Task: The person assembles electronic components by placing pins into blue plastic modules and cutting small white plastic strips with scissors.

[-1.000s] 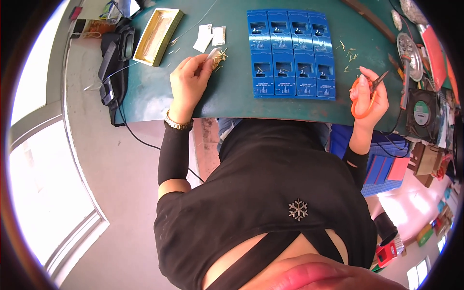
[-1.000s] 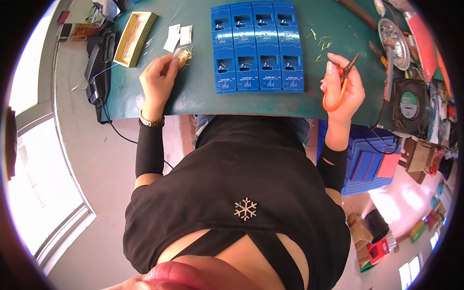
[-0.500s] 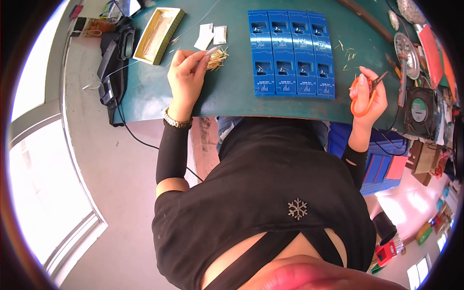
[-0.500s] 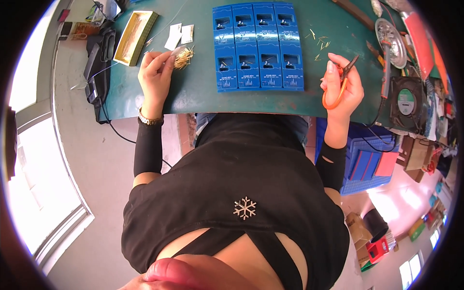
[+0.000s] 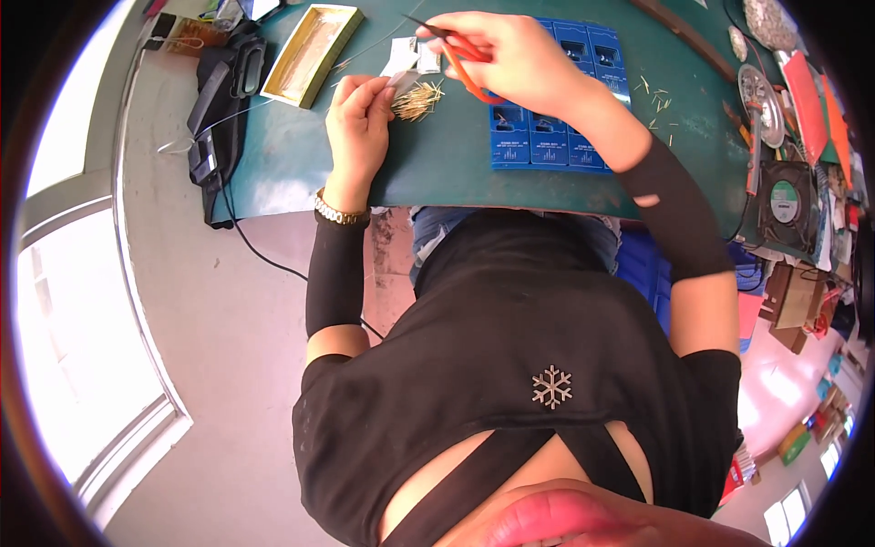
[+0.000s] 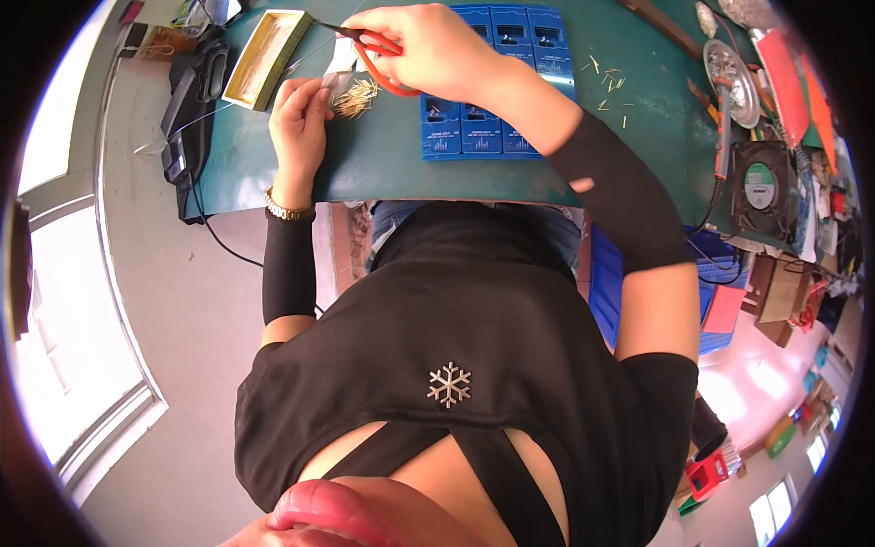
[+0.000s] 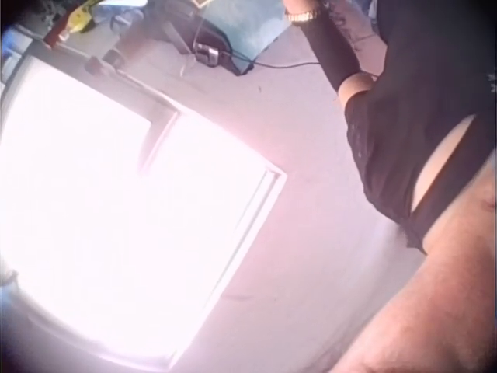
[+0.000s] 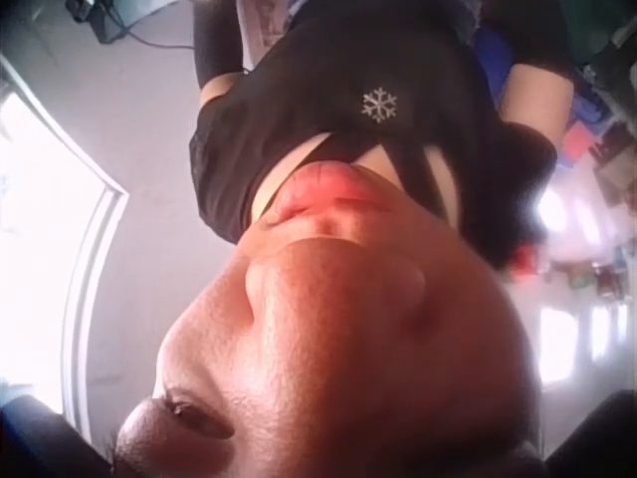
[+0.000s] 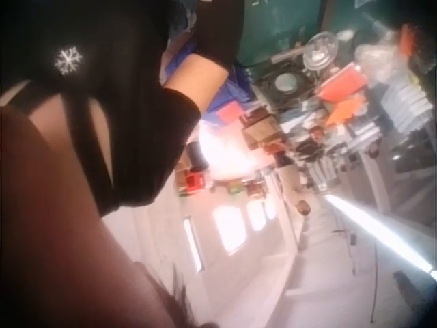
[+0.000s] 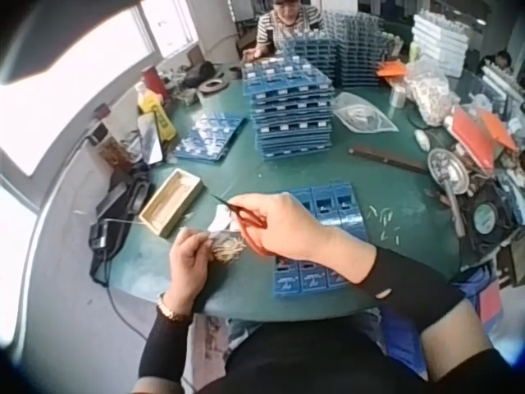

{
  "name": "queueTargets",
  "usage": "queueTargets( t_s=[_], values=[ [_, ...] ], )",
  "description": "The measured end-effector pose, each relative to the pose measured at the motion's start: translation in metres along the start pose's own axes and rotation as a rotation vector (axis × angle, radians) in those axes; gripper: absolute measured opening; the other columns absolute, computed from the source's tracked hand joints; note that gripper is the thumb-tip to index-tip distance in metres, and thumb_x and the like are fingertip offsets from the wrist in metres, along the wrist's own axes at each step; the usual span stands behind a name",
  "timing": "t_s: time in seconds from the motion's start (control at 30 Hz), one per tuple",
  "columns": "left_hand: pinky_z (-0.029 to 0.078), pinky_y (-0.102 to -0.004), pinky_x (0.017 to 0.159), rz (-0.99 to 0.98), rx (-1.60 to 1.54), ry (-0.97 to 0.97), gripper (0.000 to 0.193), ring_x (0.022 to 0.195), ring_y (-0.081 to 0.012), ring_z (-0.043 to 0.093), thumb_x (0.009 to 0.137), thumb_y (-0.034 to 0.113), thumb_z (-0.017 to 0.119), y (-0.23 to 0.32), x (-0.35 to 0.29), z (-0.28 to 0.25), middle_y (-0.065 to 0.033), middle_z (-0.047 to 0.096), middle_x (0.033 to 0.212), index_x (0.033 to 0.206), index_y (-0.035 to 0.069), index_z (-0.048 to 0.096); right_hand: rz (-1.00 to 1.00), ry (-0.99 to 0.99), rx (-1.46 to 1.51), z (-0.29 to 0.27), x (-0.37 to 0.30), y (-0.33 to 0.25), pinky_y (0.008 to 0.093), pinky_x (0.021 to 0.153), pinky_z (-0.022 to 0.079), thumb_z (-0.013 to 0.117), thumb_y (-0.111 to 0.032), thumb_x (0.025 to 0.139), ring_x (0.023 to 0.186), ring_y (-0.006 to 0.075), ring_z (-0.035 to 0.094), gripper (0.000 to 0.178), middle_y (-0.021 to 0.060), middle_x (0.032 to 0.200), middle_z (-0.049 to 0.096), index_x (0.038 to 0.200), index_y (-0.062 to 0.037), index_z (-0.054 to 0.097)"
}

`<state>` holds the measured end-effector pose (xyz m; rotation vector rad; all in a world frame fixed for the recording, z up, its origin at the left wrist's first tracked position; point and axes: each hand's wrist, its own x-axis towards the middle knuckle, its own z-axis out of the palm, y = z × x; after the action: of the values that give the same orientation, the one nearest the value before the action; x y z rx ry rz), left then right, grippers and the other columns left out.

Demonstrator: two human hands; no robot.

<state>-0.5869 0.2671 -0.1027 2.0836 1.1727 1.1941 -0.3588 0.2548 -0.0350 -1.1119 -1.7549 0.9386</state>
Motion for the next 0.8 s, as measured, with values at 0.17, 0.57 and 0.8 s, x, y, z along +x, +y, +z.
queueTargets(
  t_s=[0.17, 0.57, 0.8],
  values=[
    [0.046, -0.0242, 0.055, 0.004, -0.062, 0.043, 0.007, 0.059, -0.0114, 0.056, 0.090, 0.002, 0.060, -0.002, 0.000, -0.001, -0.0055, 0.056, 0.084, 0.095, -0.001, 0.064, -0.109, -0.006, 0.272, 0.036, 0.031, 0.040, 0.0241, 0.071, 0.051, 0.064, -0.004, 0.087, 0.077, 0.0107, 0.062, 0.025, 0.0062, 0.088, 0.066, 0.110, 0.0047, 0.060],
    [0.047, -0.0259, 0.056, -0.031, -0.088, -0.011, 0.008, 0.061, -0.0146, 0.056, 0.090, 0.003, 0.060, 0.002, 0.000, -0.002, -0.0067, 0.056, 0.086, 0.095, -0.001, 0.064, -0.122, -0.128, 0.216, 0.032, 0.031, 0.040, 0.0226, 0.070, 0.050, 0.064, -0.001, 0.086, 0.080, 0.0091, 0.060, 0.030, 0.0057, 0.091, 0.066, 0.115, 0.0047, 0.060],
    [0.047, -0.0298, 0.062, -0.006, -0.039, 0.022, 0.009, 0.070, -0.0221, 0.058, 0.086, 0.005, 0.064, -0.005, -0.002, -0.002, -0.0087, 0.058, 0.085, 0.094, 0.002, 0.066, 0.086, -0.161, 0.125, 0.030, 0.027, 0.038, 0.0181, 0.055, 0.046, 0.067, -0.009, 0.088, 0.064, 0.0045, 0.055, 0.036, 0.0041, 0.093, 0.068, 0.124, -0.0056, 0.061]
  ],
)
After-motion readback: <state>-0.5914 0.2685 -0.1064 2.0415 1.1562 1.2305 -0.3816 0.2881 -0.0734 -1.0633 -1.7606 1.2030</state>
